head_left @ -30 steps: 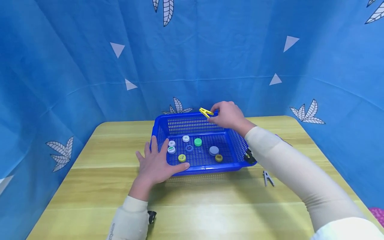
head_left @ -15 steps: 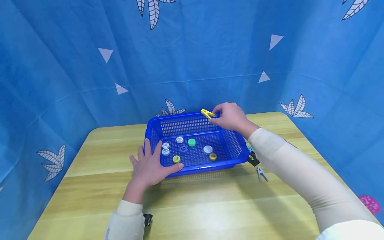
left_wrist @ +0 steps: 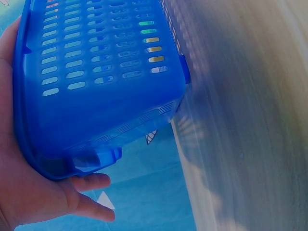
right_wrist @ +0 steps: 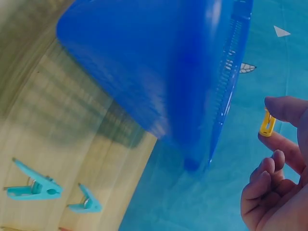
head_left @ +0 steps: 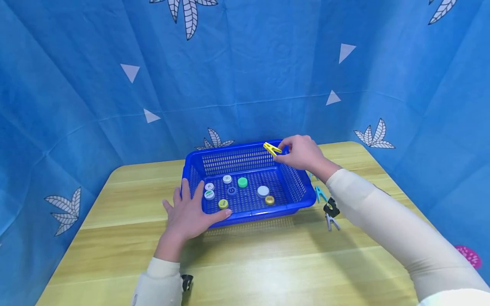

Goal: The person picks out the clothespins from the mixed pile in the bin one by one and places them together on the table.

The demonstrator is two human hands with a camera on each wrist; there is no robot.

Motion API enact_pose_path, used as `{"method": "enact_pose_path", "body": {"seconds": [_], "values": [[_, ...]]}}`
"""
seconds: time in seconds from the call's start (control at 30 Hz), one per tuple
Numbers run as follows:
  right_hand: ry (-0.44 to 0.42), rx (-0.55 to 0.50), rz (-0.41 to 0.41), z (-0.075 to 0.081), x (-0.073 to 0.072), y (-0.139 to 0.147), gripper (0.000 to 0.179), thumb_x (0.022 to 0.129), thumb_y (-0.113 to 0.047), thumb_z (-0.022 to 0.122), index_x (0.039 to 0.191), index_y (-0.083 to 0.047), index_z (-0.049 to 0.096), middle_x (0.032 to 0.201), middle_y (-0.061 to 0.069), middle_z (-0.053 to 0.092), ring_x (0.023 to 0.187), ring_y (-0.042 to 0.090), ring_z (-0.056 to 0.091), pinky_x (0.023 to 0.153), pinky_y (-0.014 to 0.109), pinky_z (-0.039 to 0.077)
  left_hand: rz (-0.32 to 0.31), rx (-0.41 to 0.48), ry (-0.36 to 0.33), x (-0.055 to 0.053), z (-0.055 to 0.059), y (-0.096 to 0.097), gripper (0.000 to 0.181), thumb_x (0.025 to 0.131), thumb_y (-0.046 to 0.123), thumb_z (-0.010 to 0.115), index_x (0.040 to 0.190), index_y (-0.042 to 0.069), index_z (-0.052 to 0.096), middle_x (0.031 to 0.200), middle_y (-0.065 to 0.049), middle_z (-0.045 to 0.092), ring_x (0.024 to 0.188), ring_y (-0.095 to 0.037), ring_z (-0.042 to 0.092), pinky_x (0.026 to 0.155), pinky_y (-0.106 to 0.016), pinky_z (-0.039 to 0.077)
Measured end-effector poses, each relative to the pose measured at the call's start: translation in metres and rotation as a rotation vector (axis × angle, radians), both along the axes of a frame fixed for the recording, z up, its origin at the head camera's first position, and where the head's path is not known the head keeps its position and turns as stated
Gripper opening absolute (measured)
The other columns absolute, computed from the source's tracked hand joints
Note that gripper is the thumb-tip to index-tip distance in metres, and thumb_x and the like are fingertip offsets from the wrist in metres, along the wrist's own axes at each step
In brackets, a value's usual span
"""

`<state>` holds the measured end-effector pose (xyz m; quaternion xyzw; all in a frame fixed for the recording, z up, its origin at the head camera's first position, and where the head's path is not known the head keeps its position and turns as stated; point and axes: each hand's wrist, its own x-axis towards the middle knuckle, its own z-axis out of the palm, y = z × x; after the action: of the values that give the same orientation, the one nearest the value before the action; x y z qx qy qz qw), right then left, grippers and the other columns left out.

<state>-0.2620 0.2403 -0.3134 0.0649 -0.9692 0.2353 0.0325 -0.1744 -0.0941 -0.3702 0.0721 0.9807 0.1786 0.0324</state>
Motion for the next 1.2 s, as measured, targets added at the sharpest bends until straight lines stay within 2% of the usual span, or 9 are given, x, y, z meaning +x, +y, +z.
{"method": "enact_pose_path", "body": {"seconds": [0.2, 0.43, 0.67, 0.8, 0.93, 1.03, 1.1, 1.2], "values": [[0.01, 0.003, -0.024, -0.007, 0.004, 0.013, 0.034, 0.084, -0.042, 0.079, 0.104, -0.015, 0.075, 0.078, 0.005, 0.057, 0.07, 0.024, 0.049, 0.056, 0.037, 0.038, 0.0, 0.004, -0.003, 0.001, 0.001, 0.001, 0.134, 0.063, 0.098, 0.048, 0.161, 0.013, 0.018, 0.163, -0.026, -0.007, 0.144, -0.055, -0.008, 0.1, -0.078, -0.012], [0.007, -0.003, -0.037, -0.013, 0.009, 0.026, 0.036, 0.084, -0.042, 0.079, 0.105, -0.012, 0.074, 0.09, 0.007, 0.058, 0.081, 0.026, 0.05, 0.059, 0.038, 0.044, -0.002, 0.006, -0.009, 0.001, 0.002, 0.0, 0.134, 0.062, 0.098, 0.047, 0.161, 0.013, 0.018, 0.163, -0.026, -0.008, 0.144, -0.055, -0.009, 0.099, -0.077, -0.015], [0.022, -0.015, -0.044, -0.016, 0.017, 0.038, 0.037, 0.084, -0.04, 0.079, 0.107, -0.011, 0.075, 0.088, 0.007, 0.058, 0.081, 0.026, 0.05, 0.059, 0.038, 0.042, -0.005, 0.002, -0.008, 0.001, 0.003, 0.0, 0.134, 0.062, 0.099, 0.046, 0.161, 0.013, 0.017, 0.163, -0.026, -0.008, 0.144, -0.055, -0.009, 0.099, -0.078, -0.013], [0.03, -0.022, -0.049, -0.021, 0.024, 0.047, 0.038, 0.085, -0.04, 0.077, 0.108, -0.01, 0.075, 0.092, 0.009, 0.06, 0.087, 0.028, 0.05, 0.066, 0.042, 0.043, -0.005, 0.006, -0.01, 0.001, 0.003, 0.0, 0.133, 0.063, 0.098, 0.047, 0.161, 0.013, 0.018, 0.163, -0.026, -0.008, 0.144, -0.055, -0.009, 0.099, -0.078, -0.013], [0.055, -0.04, -0.056, -0.029, 0.032, 0.058, 0.04, 0.086, -0.041, 0.077, 0.109, -0.008, 0.074, 0.105, 0.012, 0.063, 0.099, 0.031, 0.053, 0.079, 0.049, 0.045, -0.004, 0.007, -0.012, 0.001, 0.002, 0.001, 0.133, 0.064, 0.098, 0.048, 0.161, 0.013, 0.018, 0.163, -0.026, -0.008, 0.144, -0.054, -0.009, 0.099, -0.078, -0.014], [0.07, -0.061, -0.071, -0.034, 0.037, 0.065, 0.042, 0.086, -0.042, 0.077, 0.11, -0.008, 0.074, 0.112, 0.015, 0.062, 0.103, 0.033, 0.053, 0.082, 0.052, 0.045, -0.002, 0.006, -0.011, 0.001, 0.003, 0.001, 0.133, 0.064, 0.097, 0.048, 0.161, 0.013, 0.017, 0.163, -0.026, -0.008, 0.144, -0.054, -0.008, 0.099, -0.078, -0.013], [0.076, -0.075, -0.082, -0.036, 0.04, 0.069, 0.042, 0.086, -0.042, 0.077, 0.111, -0.008, 0.074, 0.111, 0.015, 0.062, 0.101, 0.033, 0.053, 0.08, 0.051, 0.045, -0.002, 0.006, -0.009, 0.0, 0.003, 0.001, 0.132, 0.064, 0.097, 0.048, 0.161, 0.014, 0.017, 0.163, -0.026, -0.008, 0.144, -0.054, -0.008, 0.099, -0.078, -0.013], [0.082, -0.1, -0.092, -0.041, 0.045, 0.075, 0.042, 0.086, -0.041, 0.077, 0.11, -0.007, 0.075, 0.098, 0.014, 0.062, 0.09, 0.031, 0.052, 0.071, 0.046, 0.044, -0.004, 0.002, -0.011, 0.0, 0.003, 0.001, 0.133, 0.064, 0.098, 0.048, 0.161, 0.013, 0.016, 0.163, -0.027, -0.008, 0.144, -0.054, -0.008, 0.099, -0.079, -0.012]]}}
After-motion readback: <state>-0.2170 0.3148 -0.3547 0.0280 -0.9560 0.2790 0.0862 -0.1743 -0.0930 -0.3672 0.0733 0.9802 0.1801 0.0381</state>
